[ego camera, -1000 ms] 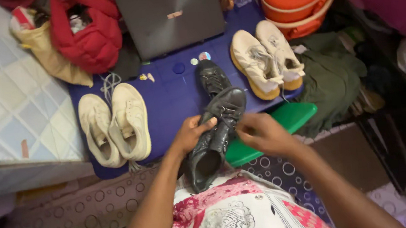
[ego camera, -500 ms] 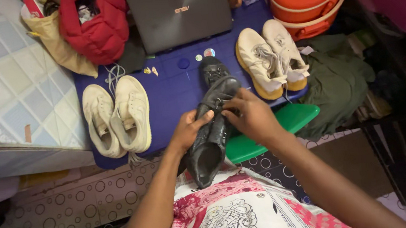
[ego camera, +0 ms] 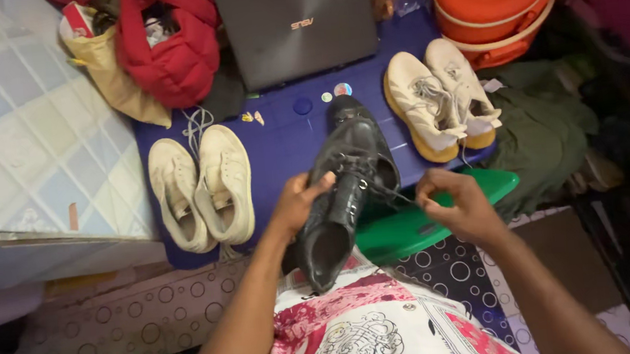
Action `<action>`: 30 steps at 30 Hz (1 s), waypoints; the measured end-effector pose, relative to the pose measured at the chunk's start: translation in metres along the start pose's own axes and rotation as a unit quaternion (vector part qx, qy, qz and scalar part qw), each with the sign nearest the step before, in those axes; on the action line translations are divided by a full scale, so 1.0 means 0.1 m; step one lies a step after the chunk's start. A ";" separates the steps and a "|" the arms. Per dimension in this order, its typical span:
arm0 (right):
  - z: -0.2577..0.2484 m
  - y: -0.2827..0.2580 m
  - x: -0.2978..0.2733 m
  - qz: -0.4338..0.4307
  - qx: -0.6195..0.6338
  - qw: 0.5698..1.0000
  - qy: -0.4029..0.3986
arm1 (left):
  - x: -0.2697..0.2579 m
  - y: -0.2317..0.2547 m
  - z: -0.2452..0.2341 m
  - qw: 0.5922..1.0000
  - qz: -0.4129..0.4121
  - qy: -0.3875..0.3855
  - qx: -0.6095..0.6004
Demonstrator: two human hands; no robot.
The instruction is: The person removes the laces from a pair of black shoes, then re-laces them by threading the laces through the eyelets and tying them. The shoes are placed on a blue plastic surface next to other footwear.
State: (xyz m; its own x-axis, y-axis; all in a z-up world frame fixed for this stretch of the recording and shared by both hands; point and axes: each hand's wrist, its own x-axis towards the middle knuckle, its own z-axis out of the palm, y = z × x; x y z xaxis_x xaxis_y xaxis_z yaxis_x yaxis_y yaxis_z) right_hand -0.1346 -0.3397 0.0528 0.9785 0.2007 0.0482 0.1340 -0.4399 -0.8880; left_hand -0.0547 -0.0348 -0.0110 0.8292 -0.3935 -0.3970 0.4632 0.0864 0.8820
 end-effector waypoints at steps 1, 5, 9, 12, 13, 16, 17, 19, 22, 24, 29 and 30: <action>-0.02 0.07 -0.01 0.011 0.046 0.998 -0.041 | 0.00 0.02 -0.02 1.000 0.007 -0.007 -0.024; -0.03 0.16 0.06 0.100 -0.133 0.974 -0.151 | 0.00 0.08 -0.11 0.997 0.012 0.002 -0.076; 0.11 -0.03 0.17 0.300 -0.210 0.913 -0.178 | 0.12 0.14 -0.16 0.991 0.033 -0.027 -0.124; 0.38 -0.21 0.35 0.374 -0.070 0.920 -0.089 | 0.13 0.18 -0.25 0.992 0.059 -0.038 -0.105; 0.43 -0.26 0.38 0.402 -0.018 0.914 -0.054 | 0.14 0.18 -0.24 0.991 0.050 -0.042 -0.116; 0.72 -0.32 0.54 0.338 0.229 0.909 -0.086 | 0.19 0.21 -0.21 0.990 0.038 -0.054 -0.124; 0.81 -0.32 0.57 0.344 0.248 0.903 -0.071 | 0.20 0.23 -0.21 0.991 0.044 -0.056 -0.110; 1.01 -0.31 0.63 0.354 0.285 0.890 -0.042 | 0.22 0.26 -0.24 0.992 0.050 -0.064 -0.096; 1.21 -0.30 0.66 0.347 0.389 0.853 0.010 | 0.26 0.26 -0.33 0.989 0.037 -0.086 -0.113; 1.30 -0.29 0.66 0.322 0.439 0.839 0.013 | 0.31 0.24 -0.38 0.982 0.012 -0.106 -0.154; 1.56 -0.25 0.71 0.325 0.557 0.762 0.060 | 0.39 0.19 -0.42 0.979 -0.018 -0.158 -0.125; 1.59 -0.23 0.70 0.334 0.565 0.751 0.070 | 0.40 0.22 -0.43 0.980 -0.011 -0.167 -0.103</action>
State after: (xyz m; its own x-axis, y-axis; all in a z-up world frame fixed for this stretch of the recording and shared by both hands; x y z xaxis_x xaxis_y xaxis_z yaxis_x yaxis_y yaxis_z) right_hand -0.0939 -0.1763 0.0038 0.7862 0.1373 -0.6025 -0.5355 0.6379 -0.5535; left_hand 0.0016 -0.0092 -0.0184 0.6855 -0.6725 -0.2790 0.5611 0.2437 0.7911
